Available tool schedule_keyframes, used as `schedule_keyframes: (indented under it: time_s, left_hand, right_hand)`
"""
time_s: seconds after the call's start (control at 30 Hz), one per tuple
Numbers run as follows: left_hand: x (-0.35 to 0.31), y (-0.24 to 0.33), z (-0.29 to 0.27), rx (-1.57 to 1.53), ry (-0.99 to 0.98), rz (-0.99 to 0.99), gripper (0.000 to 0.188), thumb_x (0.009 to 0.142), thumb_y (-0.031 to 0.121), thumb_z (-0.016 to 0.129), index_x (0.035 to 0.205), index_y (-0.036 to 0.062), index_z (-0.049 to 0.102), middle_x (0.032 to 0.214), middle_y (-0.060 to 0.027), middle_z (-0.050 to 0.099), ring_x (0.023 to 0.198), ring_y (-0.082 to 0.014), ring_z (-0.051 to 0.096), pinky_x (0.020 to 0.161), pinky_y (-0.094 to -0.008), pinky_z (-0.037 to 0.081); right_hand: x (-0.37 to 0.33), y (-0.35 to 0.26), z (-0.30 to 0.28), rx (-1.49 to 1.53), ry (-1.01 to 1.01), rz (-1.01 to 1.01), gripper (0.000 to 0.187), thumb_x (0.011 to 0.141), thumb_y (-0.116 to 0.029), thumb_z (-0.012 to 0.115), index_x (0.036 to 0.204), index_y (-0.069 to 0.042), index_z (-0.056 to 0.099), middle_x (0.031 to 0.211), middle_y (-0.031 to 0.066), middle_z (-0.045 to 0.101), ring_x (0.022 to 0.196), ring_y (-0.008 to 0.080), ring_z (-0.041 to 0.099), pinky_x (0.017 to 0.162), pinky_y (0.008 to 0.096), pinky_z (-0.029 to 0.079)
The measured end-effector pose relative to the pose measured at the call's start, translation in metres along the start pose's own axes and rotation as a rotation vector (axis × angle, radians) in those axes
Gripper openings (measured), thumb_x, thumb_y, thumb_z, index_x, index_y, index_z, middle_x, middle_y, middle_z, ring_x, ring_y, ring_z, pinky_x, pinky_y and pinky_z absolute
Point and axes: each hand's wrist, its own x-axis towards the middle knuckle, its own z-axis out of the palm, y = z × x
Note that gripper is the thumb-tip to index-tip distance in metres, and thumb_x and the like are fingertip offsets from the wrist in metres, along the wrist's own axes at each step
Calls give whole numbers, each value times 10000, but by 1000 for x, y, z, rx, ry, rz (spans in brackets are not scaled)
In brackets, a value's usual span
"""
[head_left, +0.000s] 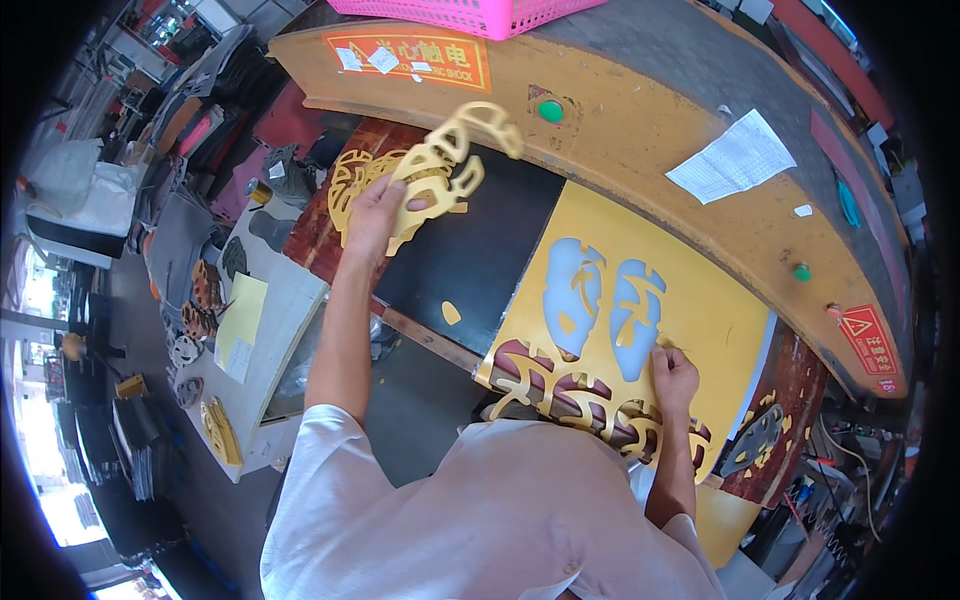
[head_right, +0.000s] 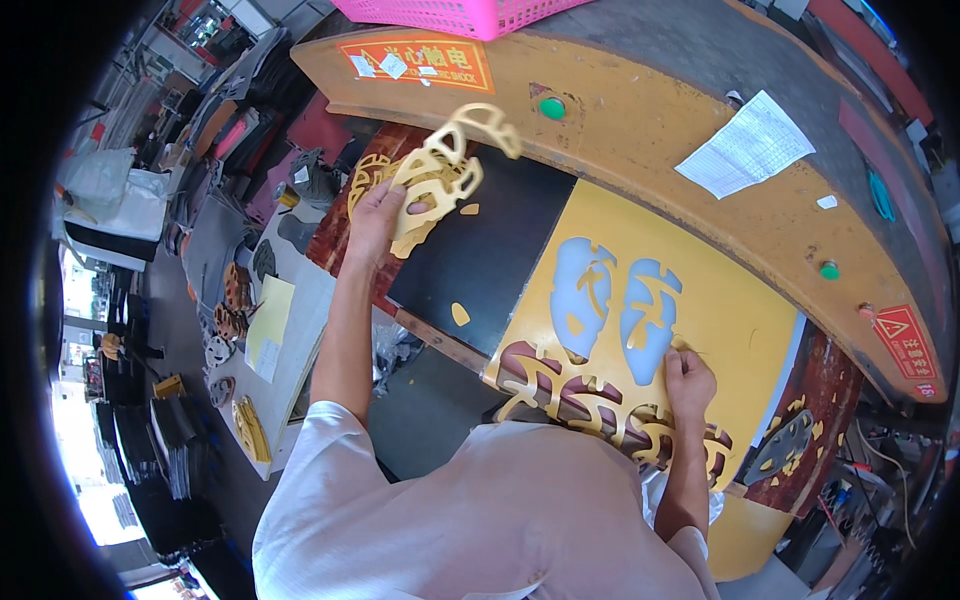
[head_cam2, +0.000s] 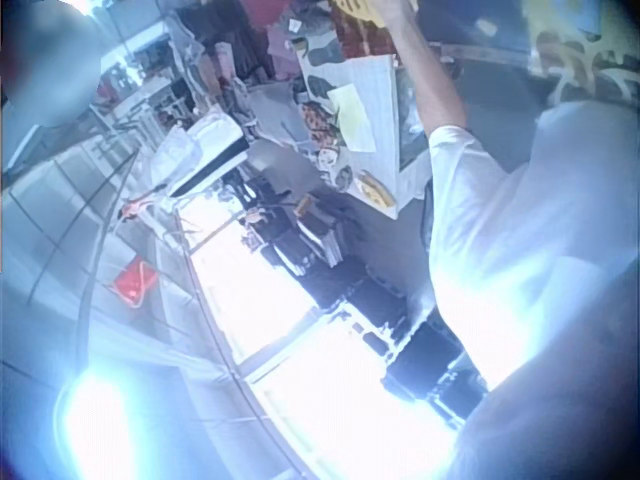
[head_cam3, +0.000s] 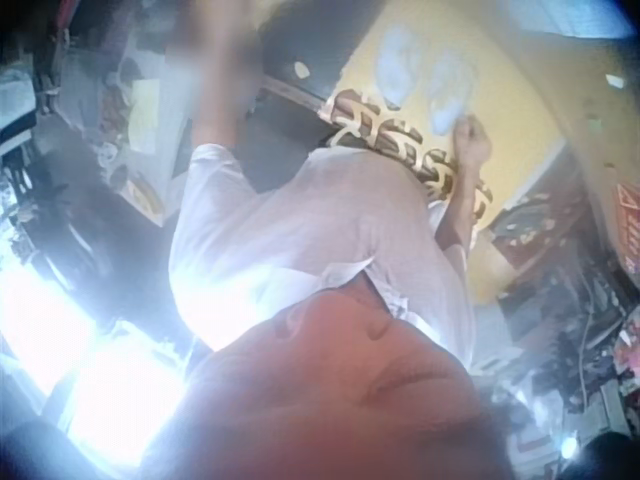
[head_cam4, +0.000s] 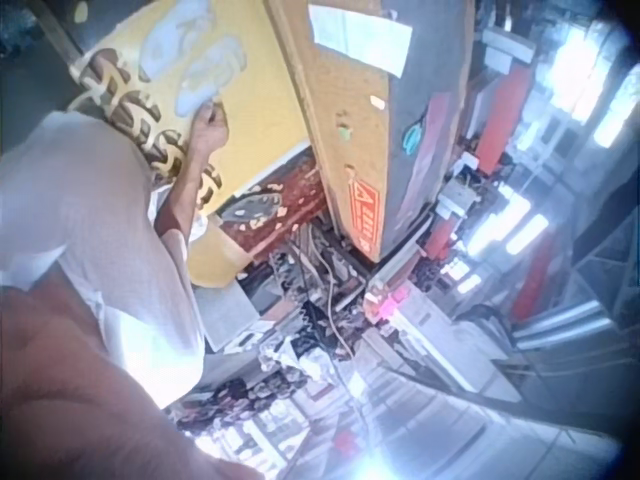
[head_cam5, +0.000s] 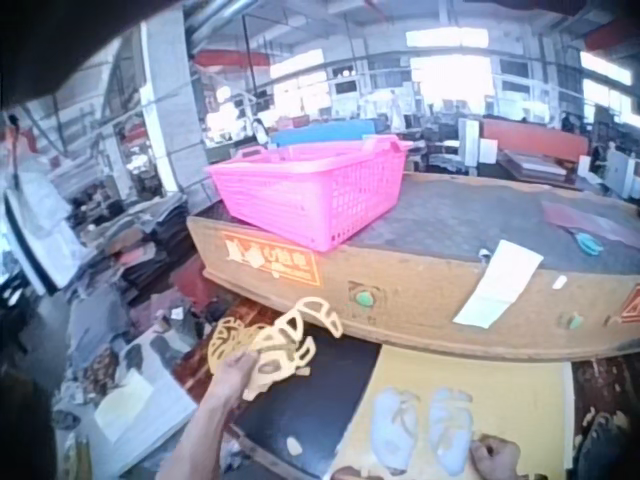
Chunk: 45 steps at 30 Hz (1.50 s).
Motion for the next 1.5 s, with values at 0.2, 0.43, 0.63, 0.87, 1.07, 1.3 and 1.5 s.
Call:
schedule_keyframes:
  time_s: [0.2,0.43,0.63,0.87,1.07,1.3,1.5]
  left_hand:
    - [2,-113,-54,1180,554,233,438,966,201,713,1341,-16,646,1277,-265,679,1224,-397,643,1067,-502,501]
    - [-31,-138,27,1169,159,615,405,923,119,706,1315,22,671,1316,-178,687,1230,-383,634,1103,-453,498]
    - [30,-138,72,1400,-33,467,549,1019,303,625,1463,-14,560,1578,-268,484,1497,-405,431,1254,-474,357]
    - [-5,-121,71,1514,-261,424,311,1001,337,649,973,37,724,1023,-218,710,1000,-438,685,887,-540,562]
    - [-115,-125,49,1499,-368,291,223,902,284,777,1005,94,719,1053,-172,667,1047,-401,647,932,-506,550]
    - [-137,-111,79,1506,-137,209,273,905,180,776,1143,65,707,1164,-172,666,1095,-398,630,991,-497,522]
    - [-185,-107,201,790,-343,293,183,971,71,714,1140,1,727,1088,-193,732,933,-316,747,822,-433,607]
  right_hand:
    - [-4,0,5,2,59,-19,386,973,-382,733,823,-26,730,624,60,627,568,173,554,613,378,490]
    - [-7,3,4,11,61,-77,380,975,-388,730,827,-39,738,641,70,650,582,183,596,623,378,509]
    - [-6,0,3,0,39,-86,354,969,-382,721,841,-53,747,662,93,665,587,215,629,618,390,521]
    - [-17,14,-13,122,-34,-170,229,985,-280,707,939,-60,752,796,114,721,693,234,679,674,375,551]
    - [-58,37,-68,525,-39,183,203,1017,-174,726,1045,23,764,840,30,742,780,76,639,718,269,536]
    - [-87,99,-140,396,269,203,235,1012,-185,736,1107,28,761,921,51,754,809,98,689,746,272,558]
    - [-82,176,-195,-250,617,124,367,891,-240,775,1192,-31,750,1232,211,716,1187,394,660,1054,469,514]
